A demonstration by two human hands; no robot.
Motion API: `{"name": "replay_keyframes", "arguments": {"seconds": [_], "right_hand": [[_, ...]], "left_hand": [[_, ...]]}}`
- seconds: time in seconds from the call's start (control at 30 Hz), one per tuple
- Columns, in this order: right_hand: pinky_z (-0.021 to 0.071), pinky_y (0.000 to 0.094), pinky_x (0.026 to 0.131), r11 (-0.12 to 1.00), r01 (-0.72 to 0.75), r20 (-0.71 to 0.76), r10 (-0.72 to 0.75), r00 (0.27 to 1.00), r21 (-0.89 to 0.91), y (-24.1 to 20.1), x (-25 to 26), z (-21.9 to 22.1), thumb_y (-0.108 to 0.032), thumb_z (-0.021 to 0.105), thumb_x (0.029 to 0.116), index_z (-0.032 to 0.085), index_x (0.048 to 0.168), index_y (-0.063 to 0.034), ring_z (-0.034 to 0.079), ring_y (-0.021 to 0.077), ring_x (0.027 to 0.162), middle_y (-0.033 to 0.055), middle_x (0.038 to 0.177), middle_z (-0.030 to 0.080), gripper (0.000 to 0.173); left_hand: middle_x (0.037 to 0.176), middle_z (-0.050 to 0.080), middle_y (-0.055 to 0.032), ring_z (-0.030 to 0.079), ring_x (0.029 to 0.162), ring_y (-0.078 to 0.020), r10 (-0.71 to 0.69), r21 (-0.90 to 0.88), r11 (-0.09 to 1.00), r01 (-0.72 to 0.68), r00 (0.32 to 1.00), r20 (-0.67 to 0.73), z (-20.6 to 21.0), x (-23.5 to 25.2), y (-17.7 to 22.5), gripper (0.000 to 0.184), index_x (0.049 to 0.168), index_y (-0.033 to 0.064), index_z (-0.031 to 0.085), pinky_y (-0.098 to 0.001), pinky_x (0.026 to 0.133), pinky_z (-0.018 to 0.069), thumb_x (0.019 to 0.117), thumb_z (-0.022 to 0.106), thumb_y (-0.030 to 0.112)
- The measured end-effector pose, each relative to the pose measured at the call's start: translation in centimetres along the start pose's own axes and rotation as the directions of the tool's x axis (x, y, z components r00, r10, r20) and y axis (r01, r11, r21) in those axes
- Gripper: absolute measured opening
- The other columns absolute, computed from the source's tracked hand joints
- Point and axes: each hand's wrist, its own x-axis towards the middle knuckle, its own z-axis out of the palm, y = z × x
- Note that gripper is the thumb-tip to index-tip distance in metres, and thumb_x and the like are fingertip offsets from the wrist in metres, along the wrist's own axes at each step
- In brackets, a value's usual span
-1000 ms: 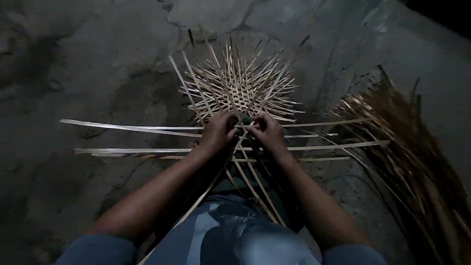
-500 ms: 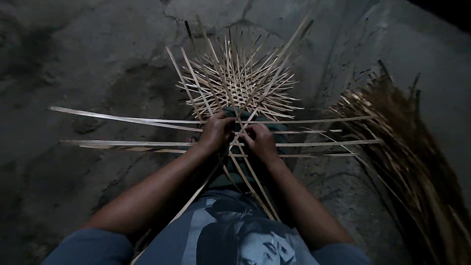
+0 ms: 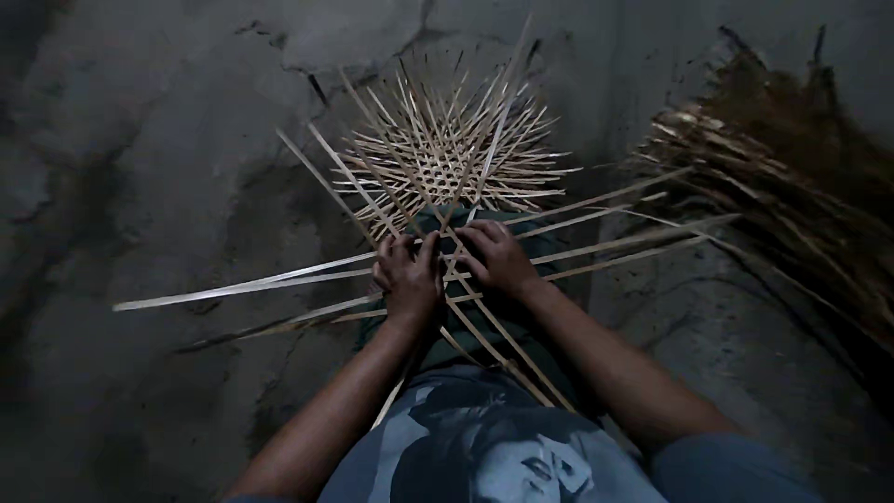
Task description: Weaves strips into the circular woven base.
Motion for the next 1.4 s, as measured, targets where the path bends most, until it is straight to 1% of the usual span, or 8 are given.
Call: {"name": "replay_keyframes", "arguments": {"seconds": [0.3,0.47,0.7,1.0,1.17,1.23,1.3,1.4], "right_hand": [[0.0445,0.0480,0.113,0.998,0.021,-0.018,-0.020,1.000,0.051,0.6,0.2,0.1,-0.031,0.065,0.0992,0.066,0.133,-0.0099,0.055,0.0312,0.133,0.0137,0.135,0.063,0.040],[0.0471,0.0471,0.110,0.995,0.037,-0.023,-0.035,0.999,0.090,0.7,0.5,-0.3,-0.024,0.067,0.0944,0.067,0.132,-0.0075,0.058,0.0322,0.128,0.0156,0.132,0.064,0.041],[0.0463,0.0517,0.111,0.999,-0.002,-0.041,0.003,0.999,0.040,-0.1,0.3,0.3,-0.024,0.067,0.0950,0.067,0.133,-0.0079,0.056,0.0345,0.131,0.0168,0.135,0.063,0.041],[0.0462,0.0517,0.110,0.998,0.040,-0.063,-0.043,0.997,-0.049,0.0,0.1,0.9,-0.025,0.058,0.0992,0.066,0.133,-0.0074,0.057,0.0357,0.130,0.0179,0.134,0.063,0.039],[0.0485,0.0516,0.107,0.996,-0.025,0.034,0.022,0.999,0.082,0.3,0.7,-0.6,-0.024,0.068,0.0945,0.067,0.132,-0.0095,0.057,0.0354,0.128,0.0176,0.135,0.061,0.041],[0.0488,0.0513,0.106,0.992,-0.029,0.070,0.021,0.997,0.121,0.4,0.8,-1.2,-0.024,0.071,0.0932,0.067,0.133,-0.0096,0.057,0.0356,0.126,0.0172,0.134,0.062,0.042],[0.0485,0.0493,0.107,0.995,0.008,0.027,-0.010,1.000,0.097,0.3,0.5,-0.7,-0.025,0.070,0.0942,0.067,0.131,-0.0098,0.058,0.0344,0.126,0.0155,0.132,0.063,0.040],[0.0482,0.0490,0.108,0.998,0.043,-0.065,-0.040,0.997,0.049,0.1,-0.1,0.2,-0.025,0.067,0.0963,0.068,0.130,-0.0087,0.058,0.0343,0.126,0.0157,0.130,0.065,0.037]], "left_hand": [[0.149,0.049,-0.0124,0.033,0.145,-0.0439,-0.018,0.006,1.000,0.018,1.000,-0.006,-0.2,-0.1,0.2,0.041,0.142,0.0386,0.058,-0.0693,0.105,0.0326,0.1011,0.057,0.035],[0.154,0.046,-0.0170,0.034,0.146,-0.0469,0.152,-0.009,0.988,-0.152,0.988,0.035,-1.9,-1.6,-0.4,0.050,0.148,0.0299,0.055,-0.0734,0.108,0.0284,0.1015,0.051,0.048],[0.158,0.043,-0.0146,0.035,0.146,-0.0458,0.182,0.049,0.981,-0.188,0.977,0.115,-1.2,-3.6,-0.2,0.056,0.155,0.0272,0.046,-0.0711,0.110,0.0300,0.1054,0.041,0.053],[0.160,0.043,-0.0076,0.038,0.144,-0.0395,0.138,0.128,0.980,-0.149,0.986,0.095,-1.0,-4.3,0.3,0.055,0.158,0.0341,0.040,-0.0665,0.102,0.0342,0.1058,0.039,0.052],[0.156,0.047,-0.0056,0.038,0.144,-0.0381,0.113,0.073,0.989,-0.127,0.979,0.167,-2.6,-3.3,0.2,0.054,0.154,0.0396,0.046,-0.0692,0.106,0.0305,0.1026,0.043,0.057],[0.157,0.045,-0.0068,0.035,0.146,-0.0395,0.115,0.043,0.992,-0.123,0.982,0.148,-3.5,-2.0,-0.1,0.052,0.150,0.0407,0.050,-0.0710,0.106,0.0294,0.1007,0.049,0.056],[0.163,0.037,-0.0066,0.030,0.149,-0.0391,0.117,0.047,0.991,-0.124,0.985,0.129,-3.9,-0.4,-0.6,0.056,0.153,0.0402,0.046,-0.0706,0.108,0.0279,0.1005,0.051,0.057],[0.169,0.025,-0.0022,0.019,0.155,-0.0378,0.127,0.099,0.984,-0.148,0.973,0.190,-2.6,0.7,-1.8,0.055,0.156,0.0451,0.038,-0.0708,0.114,0.0189,0.1031,0.040,0.058]]}}
